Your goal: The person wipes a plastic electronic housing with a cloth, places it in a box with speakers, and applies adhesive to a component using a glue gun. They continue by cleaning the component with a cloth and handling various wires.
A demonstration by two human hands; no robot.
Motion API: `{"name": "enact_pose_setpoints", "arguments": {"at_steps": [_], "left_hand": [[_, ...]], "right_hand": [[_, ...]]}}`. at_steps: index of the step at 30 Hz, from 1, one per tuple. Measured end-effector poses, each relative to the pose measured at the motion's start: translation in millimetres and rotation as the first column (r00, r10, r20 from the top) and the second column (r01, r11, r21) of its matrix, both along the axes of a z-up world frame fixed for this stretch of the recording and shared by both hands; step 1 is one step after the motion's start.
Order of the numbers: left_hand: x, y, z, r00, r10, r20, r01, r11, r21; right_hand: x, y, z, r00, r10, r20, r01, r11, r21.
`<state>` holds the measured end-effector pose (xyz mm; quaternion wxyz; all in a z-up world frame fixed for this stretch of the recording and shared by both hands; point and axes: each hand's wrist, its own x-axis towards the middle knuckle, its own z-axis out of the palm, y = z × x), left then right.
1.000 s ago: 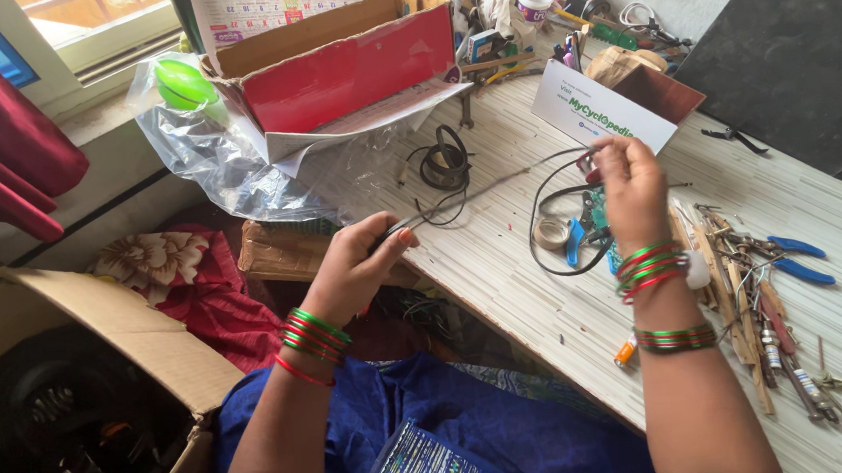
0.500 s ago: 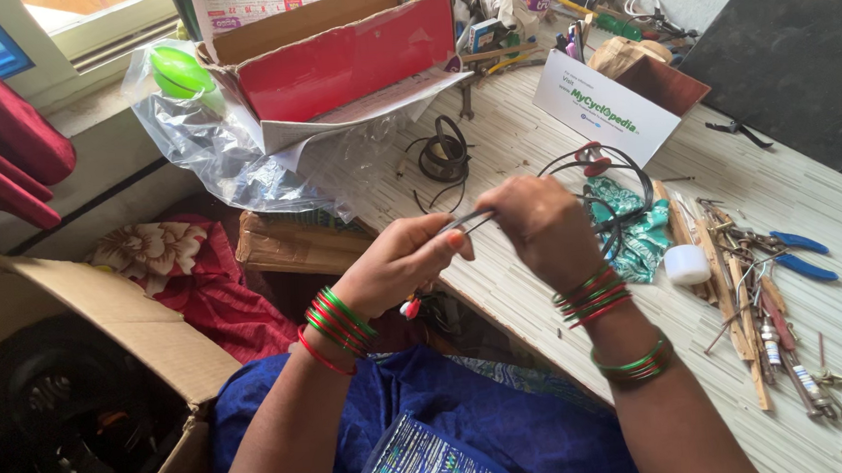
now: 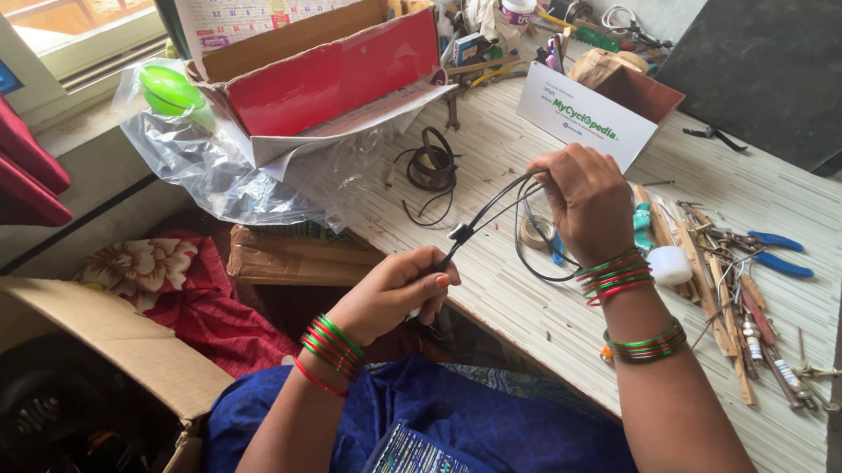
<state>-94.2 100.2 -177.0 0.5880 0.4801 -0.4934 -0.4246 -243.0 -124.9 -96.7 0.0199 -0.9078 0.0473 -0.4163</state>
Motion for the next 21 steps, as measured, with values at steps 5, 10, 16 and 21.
{"name": "enact_pose_setpoints", "arguments": {"at_steps": [5,10,16,21], "left_hand": [[2.5,-0.3,-5.4,0.987,0.056,-0.147,-0.068,0.995,-0.076],[11.3,-12.8,8.6,0.751,-0.159,-0.641,-0.158,0.899,-0.408],[13.8,-55.8,51.0,0.613,0.087,-0.785,-0.508,0.805,-0.307],[22.0,-91.5,53.5,0.846,0.47,-0.252,-0.53,0.792,-0.303]], "right_hand": [[1.4,-3.0,-4.7,0.999,-0.002,-0.033,0.002,1.0,-0.013],[13.4,3.1,-18.6,0.993,0.02,-0.118,-0.012,0.997,0.071],[29.8,34.0,-43.6,0.926,0.095,-0.365,-0.087,0.995,0.038],[27.5,44.4,-41.3,0.909,0.201,-0.366,-0.195,0.979,0.053]]}}
